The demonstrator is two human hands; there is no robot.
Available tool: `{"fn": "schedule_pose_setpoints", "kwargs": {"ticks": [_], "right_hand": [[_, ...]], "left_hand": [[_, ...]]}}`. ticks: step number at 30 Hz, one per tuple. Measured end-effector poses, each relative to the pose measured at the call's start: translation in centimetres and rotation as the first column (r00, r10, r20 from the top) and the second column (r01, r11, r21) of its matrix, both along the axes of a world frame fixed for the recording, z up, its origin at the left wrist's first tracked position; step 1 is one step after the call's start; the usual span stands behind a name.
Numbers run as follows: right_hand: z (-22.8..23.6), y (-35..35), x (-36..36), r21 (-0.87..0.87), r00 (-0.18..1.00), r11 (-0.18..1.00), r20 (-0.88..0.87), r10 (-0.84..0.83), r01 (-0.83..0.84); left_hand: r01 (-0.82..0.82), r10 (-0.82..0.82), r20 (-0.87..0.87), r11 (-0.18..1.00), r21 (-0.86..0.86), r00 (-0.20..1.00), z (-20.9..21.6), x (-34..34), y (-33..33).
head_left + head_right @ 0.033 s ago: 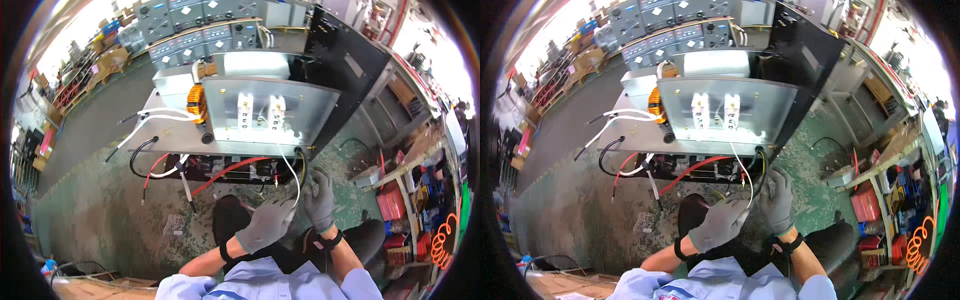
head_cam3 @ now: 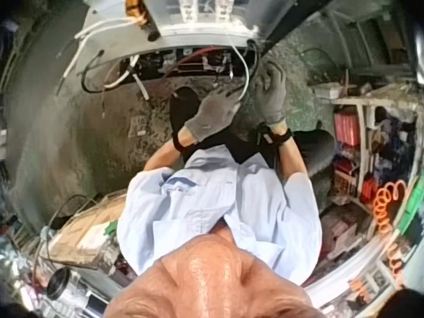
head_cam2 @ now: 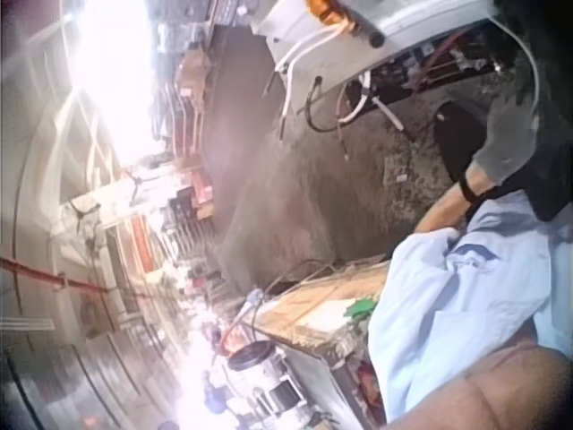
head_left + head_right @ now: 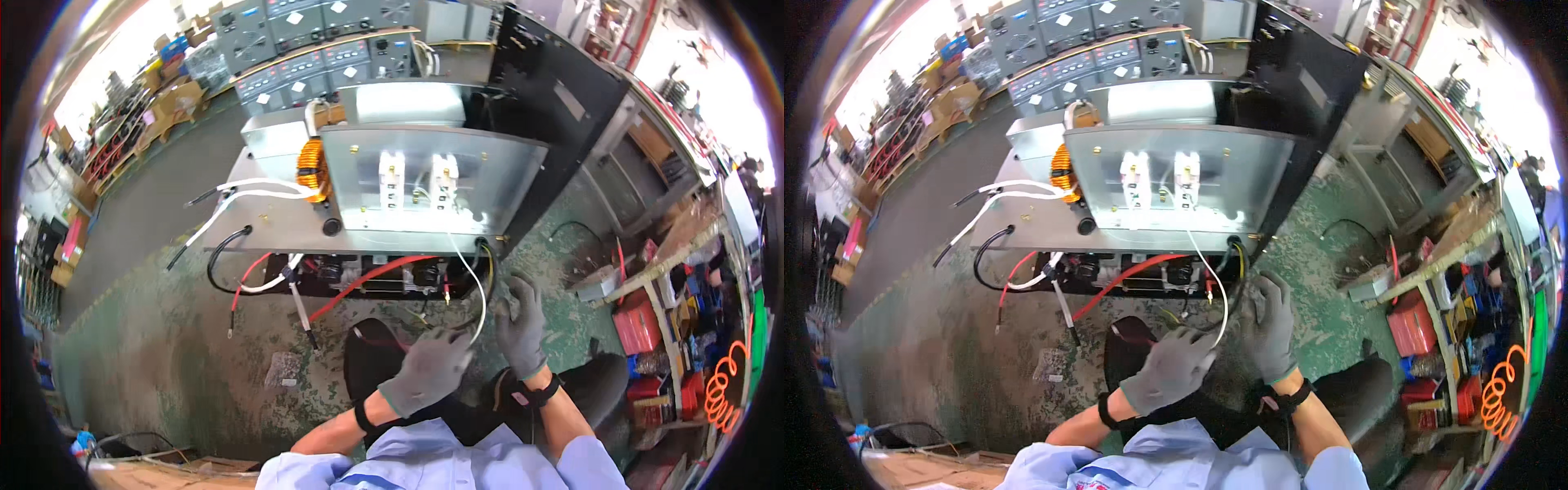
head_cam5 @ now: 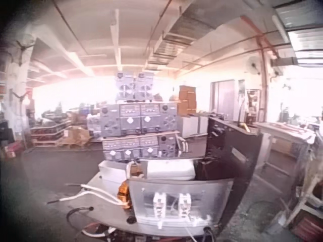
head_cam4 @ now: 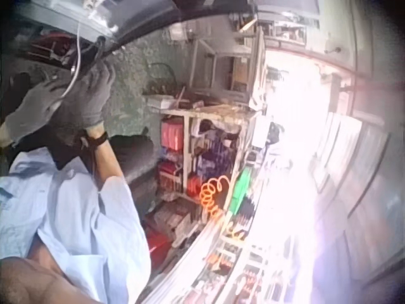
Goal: Assembling and wiring an electrical unit, including mounting components and using a power screwdriver.
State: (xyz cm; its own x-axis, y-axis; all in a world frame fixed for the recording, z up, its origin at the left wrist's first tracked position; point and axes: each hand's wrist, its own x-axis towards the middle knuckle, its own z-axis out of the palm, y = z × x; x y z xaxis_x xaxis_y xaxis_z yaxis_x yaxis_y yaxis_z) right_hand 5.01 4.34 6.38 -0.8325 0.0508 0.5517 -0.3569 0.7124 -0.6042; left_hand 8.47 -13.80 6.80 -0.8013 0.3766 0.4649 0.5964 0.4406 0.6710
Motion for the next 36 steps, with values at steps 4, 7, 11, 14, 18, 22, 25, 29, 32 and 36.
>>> {"fn": "schedule_pose_setpoints", "kwargs": {"ticks": [4,7,11,14,18,22,25,29,32,36], "right_hand": [[-1.3,2.4,0.6,-0.005,0.995,1.000,0.096,-0.029,0.030],[-2.3,3.1,0.2,-0.089,0.988,0.995,0.155,-0.021,0.036],[-1.4,3.0,-1.9,-0.200,0.983,0.979,0.181,0.003,0.034],[0.6,2.3,-2.8,-0.180,0.997,0.984,0.070,0.025,-0.012],[2.9,0.6,-2.9,0.011,0.994,0.997,-0.076,0.076,-0.075],[2.5,-2.4,-4.7,-0.088,0.986,0.982,-0.003,0.167,-0.167],[1.2,-4.1,-8.1,-0.326,0.983,0.937,0.084,0.164,-0.129],[0.3,-4.3,-11.7,-0.626,0.922,0.779,0.305,0.239,0.005],[0.1,-4.2,-12.0,-0.665,0.910,0.743,0.351,0.220,0.077],[0.2,-4.4,-11.6,-0.735,0.900,0.675,0.339,0.272,0.073]], "left_hand": [[-0.091,0.190,0.200,0.903,-0.421,0.961,-2.9,-0.3,-5.0],[-0.441,0.458,0.112,0.885,-0.149,0.882,-2.1,-3.9,-10.0],[-0.580,0.582,0.038,0.813,-0.036,0.813,-1.0,-10.4,-13.2],[-0.605,0.602,-0.066,0.796,-0.030,0.795,-1.0,-14.7,-13.9],[-0.514,0.523,0.026,0.845,-0.147,0.852,-1.6,-18.0,-14.2],[-0.451,0.477,0.174,0.877,-0.167,0.862,-1.8,-19.2,-14.5],[-0.454,0.469,0.131,0.882,-0.130,0.874,-1.7,-19.7,-14.8],[-0.463,0.478,0.303,0.878,-0.123,0.825,-1.9,-20.4,-15.3],[-0.456,0.461,0.266,0.886,-0.085,0.847,-2.4,-20.7,-15.5],[-0.436,0.446,0.188,0.895,-0.093,0.875,-2.9,-20.8,-15.7]]}}
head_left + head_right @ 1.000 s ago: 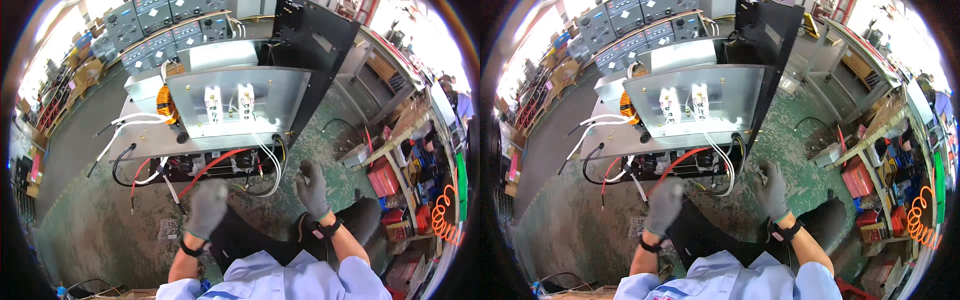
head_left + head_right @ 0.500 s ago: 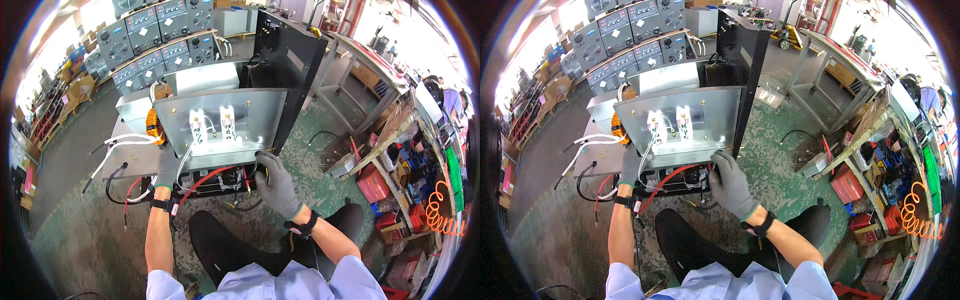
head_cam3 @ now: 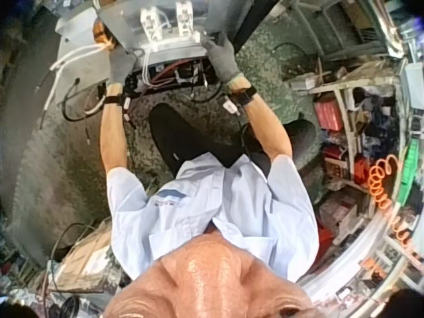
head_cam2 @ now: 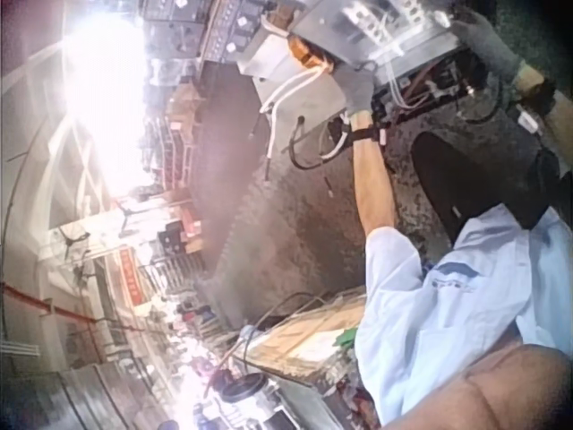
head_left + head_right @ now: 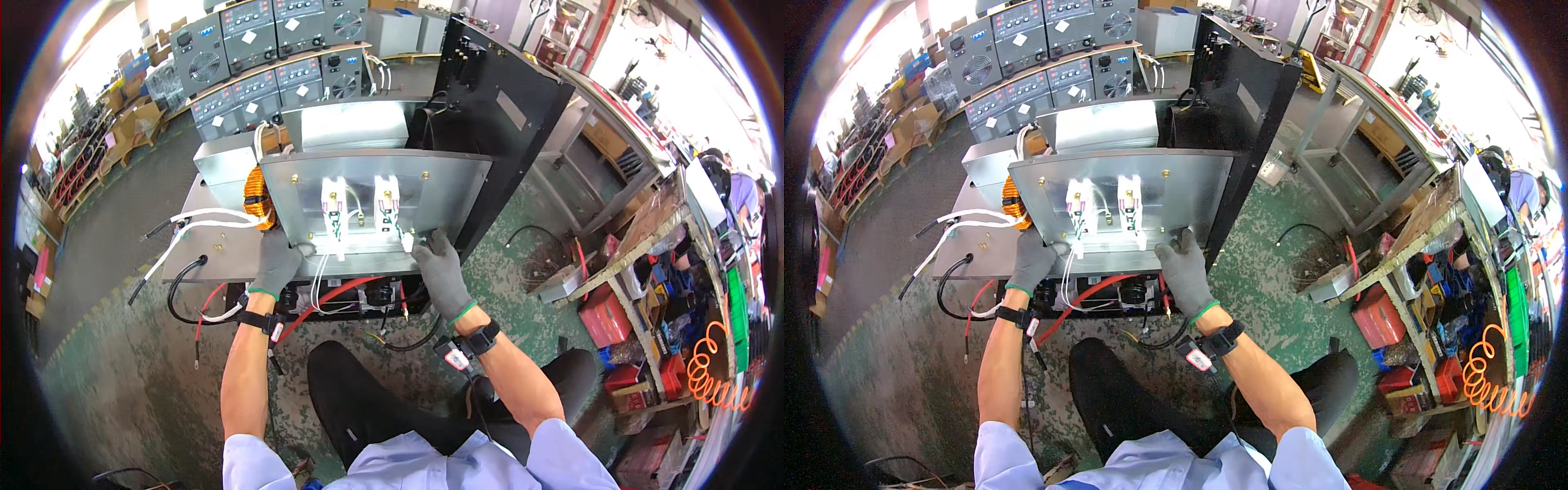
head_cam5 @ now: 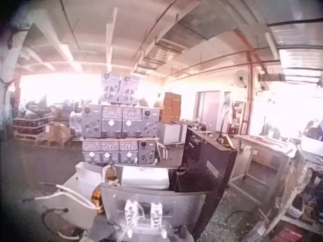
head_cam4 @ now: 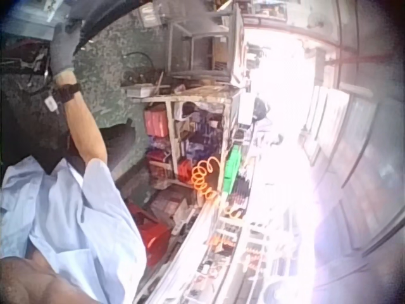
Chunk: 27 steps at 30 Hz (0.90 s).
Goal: Assembling and wiring an electrical unit, including mounting components and using a power screwdriver.
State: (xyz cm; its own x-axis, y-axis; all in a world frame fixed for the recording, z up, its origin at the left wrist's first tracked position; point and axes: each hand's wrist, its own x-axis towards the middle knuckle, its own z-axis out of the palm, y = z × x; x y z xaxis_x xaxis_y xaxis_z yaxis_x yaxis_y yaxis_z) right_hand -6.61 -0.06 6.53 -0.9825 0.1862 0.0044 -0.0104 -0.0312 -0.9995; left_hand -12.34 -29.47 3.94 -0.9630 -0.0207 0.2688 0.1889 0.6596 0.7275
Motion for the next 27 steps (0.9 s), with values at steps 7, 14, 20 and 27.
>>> {"fn": "schedule_pose_setpoints", "kwargs": {"ticks": [7,14,20,27], "right_hand": [[-0.3,-0.3,-0.4,-0.019,1.000,1.000,-0.020,0.020,-0.020],[-1.1,-0.9,-0.3,0.115,0.999,0.993,-0.041,-0.030,0.035],[6.9,0.2,3.5,0.738,0.848,0.672,-0.397,0.350,0.068],[20.7,2.7,-1.7,0.782,0.844,-0.423,-0.231,0.484,0.457]], "left_hand": [[0.014,-0.016,-0.020,0.995,-0.094,1.000,0.1,0.1,-0.2],[0.028,-0.026,0.041,0.998,-0.047,0.999,0.4,-0.3,-0.3],[0.049,-0.047,0.068,0.998,-0.027,0.997,-0.1,-0.8,-0.6],[0.070,-0.066,0.048,0.993,-0.098,0.997,-0.5,-1.0,-1.0]]}}
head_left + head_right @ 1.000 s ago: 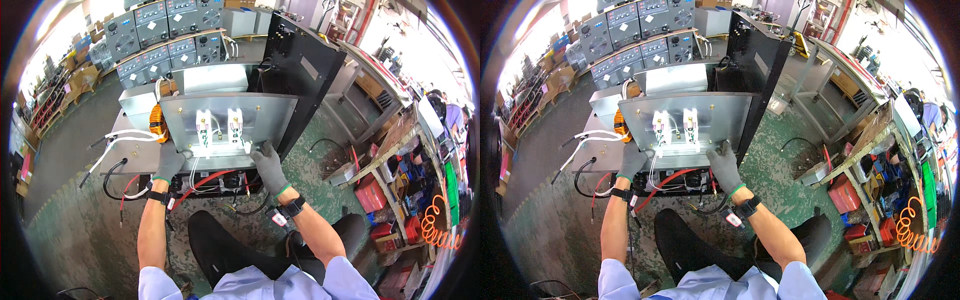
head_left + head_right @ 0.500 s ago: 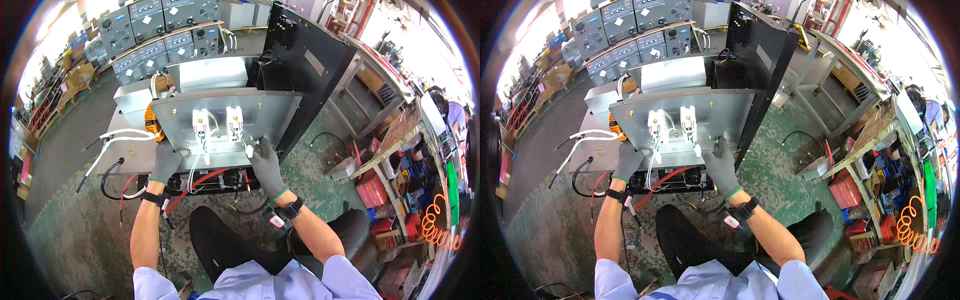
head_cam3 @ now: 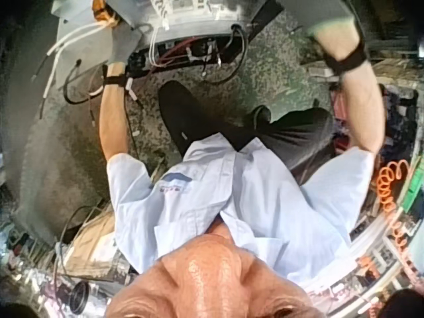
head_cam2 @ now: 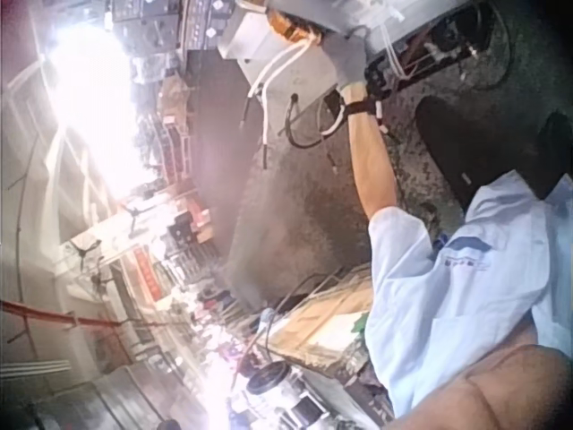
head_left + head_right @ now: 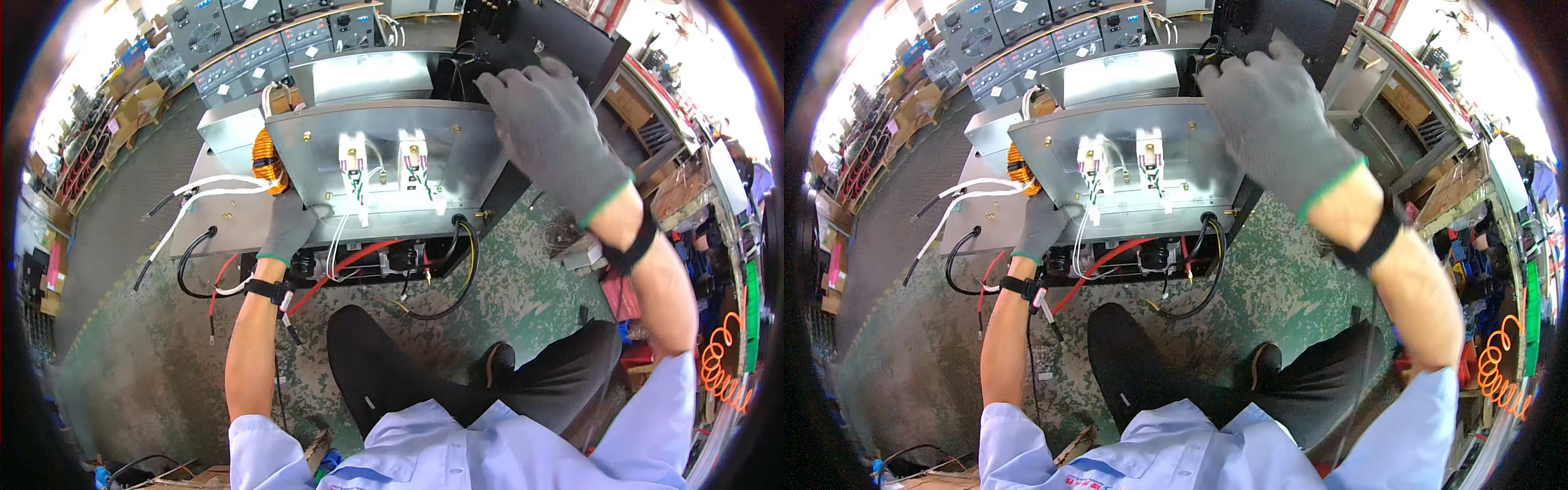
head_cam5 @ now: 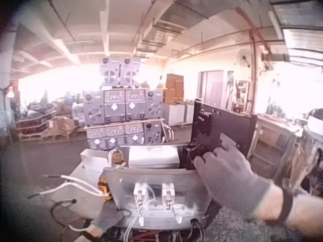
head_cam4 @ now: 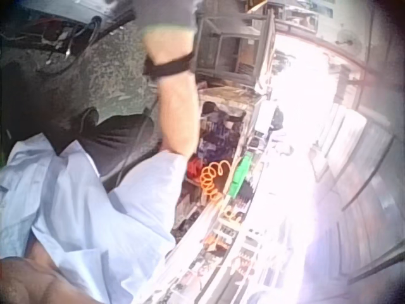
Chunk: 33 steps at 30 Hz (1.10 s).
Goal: Assembling and wiring an electrical unit, including mounting components and using a power screwdriver.
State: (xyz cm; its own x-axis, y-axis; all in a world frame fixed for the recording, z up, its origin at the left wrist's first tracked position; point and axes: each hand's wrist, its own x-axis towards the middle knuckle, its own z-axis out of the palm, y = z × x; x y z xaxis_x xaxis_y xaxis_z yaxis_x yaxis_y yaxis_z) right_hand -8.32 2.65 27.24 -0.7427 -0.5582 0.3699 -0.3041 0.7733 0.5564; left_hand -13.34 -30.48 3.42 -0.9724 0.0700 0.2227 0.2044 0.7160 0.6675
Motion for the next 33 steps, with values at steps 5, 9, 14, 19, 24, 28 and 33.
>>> {"fn": "schedule_pose_setpoints", "kwargs": {"ticks": [5,9,14,19,24,28,33], "right_hand": [[-1.0,-0.6,-2.9,0.216,0.944,0.954,0.209,-0.254,0.209],[-1.5,0.7,-2.9,0.169,0.992,0.985,0.119,-0.039,0.019],[-1.4,0.9,-1.9,0.179,0.991,0.982,0.115,-0.075,0.053],[-1.0,0.2,-1.5,0.218,0.970,0.966,0.167,-0.177,0.139],[-0.7,-0.1,-1.9,0.222,0.974,0.967,0.159,-0.161,0.124],[-0.6,0.1,-2.0,0.230,0.965,0.963,0.189,-0.183,0.137],[-0.7,0.5,-1.8,0.216,0.980,0.974,0.169,-0.104,0.066]], "left_hand": [[0.024,-0.025,0.014,0.995,0.096,1.000,0.3,0.2,0.2],[0.024,-0.027,0.029,0.996,0.088,0.999,0.4,0.3,0.2],[-0.005,0.001,0.044,0.997,0.080,0.999,0.5,0.5,0.2],[0.016,-0.014,-0.035,0.997,0.071,0.999,0.2,0.4,0.2],[0.035,-0.029,-0.063,0.995,0.088,0.998,-0.2,0.0,0.2],[0.018,-0.015,-0.066,0.999,0.048,0.998,-0.1,0.0,0.3],[0.038,-0.035,-0.085,0.999,0.038,0.996,0.4,0.4,0.6]]}}
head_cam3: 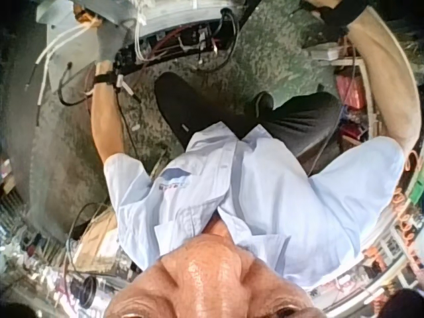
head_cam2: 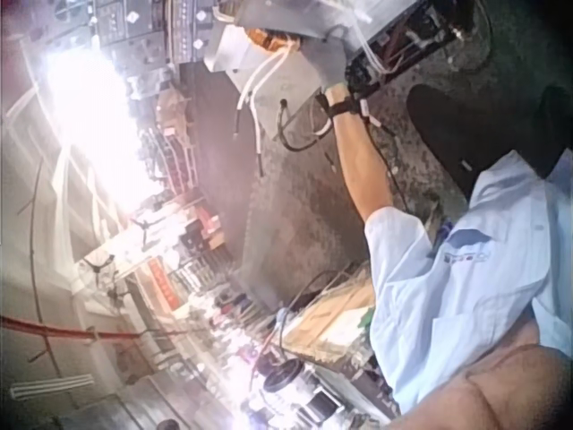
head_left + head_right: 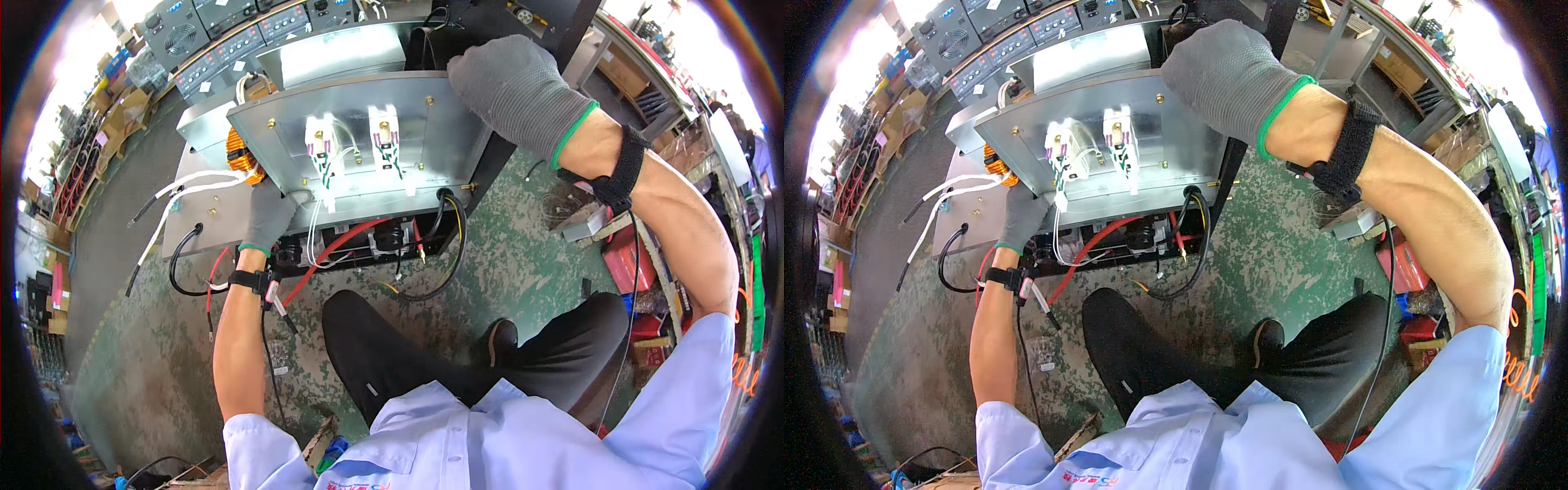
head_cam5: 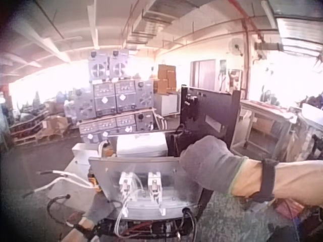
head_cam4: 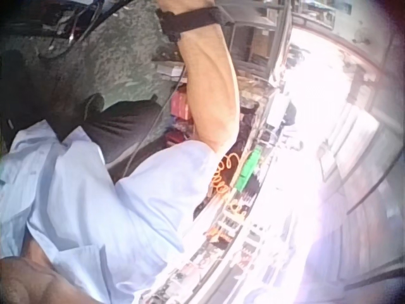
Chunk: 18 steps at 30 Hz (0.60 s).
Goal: Assembling and wiring an electrical unit, including mounting components and using a power screwdriver.
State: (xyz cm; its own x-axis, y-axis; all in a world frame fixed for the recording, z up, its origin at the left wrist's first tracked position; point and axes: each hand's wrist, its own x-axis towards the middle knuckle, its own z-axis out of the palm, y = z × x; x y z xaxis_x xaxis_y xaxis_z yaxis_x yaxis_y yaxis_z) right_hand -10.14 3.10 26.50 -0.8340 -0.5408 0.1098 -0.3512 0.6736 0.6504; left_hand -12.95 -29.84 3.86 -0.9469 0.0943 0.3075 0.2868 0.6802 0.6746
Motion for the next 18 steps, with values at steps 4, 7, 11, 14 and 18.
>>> {"fn": "schedule_pose_setpoints", "kwargs": {"ticks": [4,7,11,14,18], "right_hand": [[-0.11,0.07,0.02,-0.048,1.000,0.999,-0.019,0.015,-0.016],[-0.29,0.01,0.01,-0.074,0.999,0.997,-0.051,0.014,-0.018],[-0.29,-0.07,0.10,-0.068,0.999,0.997,-0.044,-0.026,0.023],[-0.09,-0.23,0.39,-0.069,0.999,0.997,-0.034,-0.032,0.030],[0.23,-0.60,0.63,-0.055,0.999,0.997,-0.010,-0.051,0.050]], "left_hand": [[-0.019,0.018,-0.053,1.000,-0.016,0.998,0.06,0.16,0.17],[-0.047,0.047,0.008,0.999,-0.023,0.999,-0.12,0.10,0.24],[-0.044,0.044,-0.001,0.999,0.016,0.999,-0.16,0.07,0.24],[-0.038,0.038,0.004,0.999,0.010,0.999,0.07,0.22,0.29],[-0.036,0.036,-0.001,0.998,-0.057,0.999,0.50,0.39,0.41]]}}
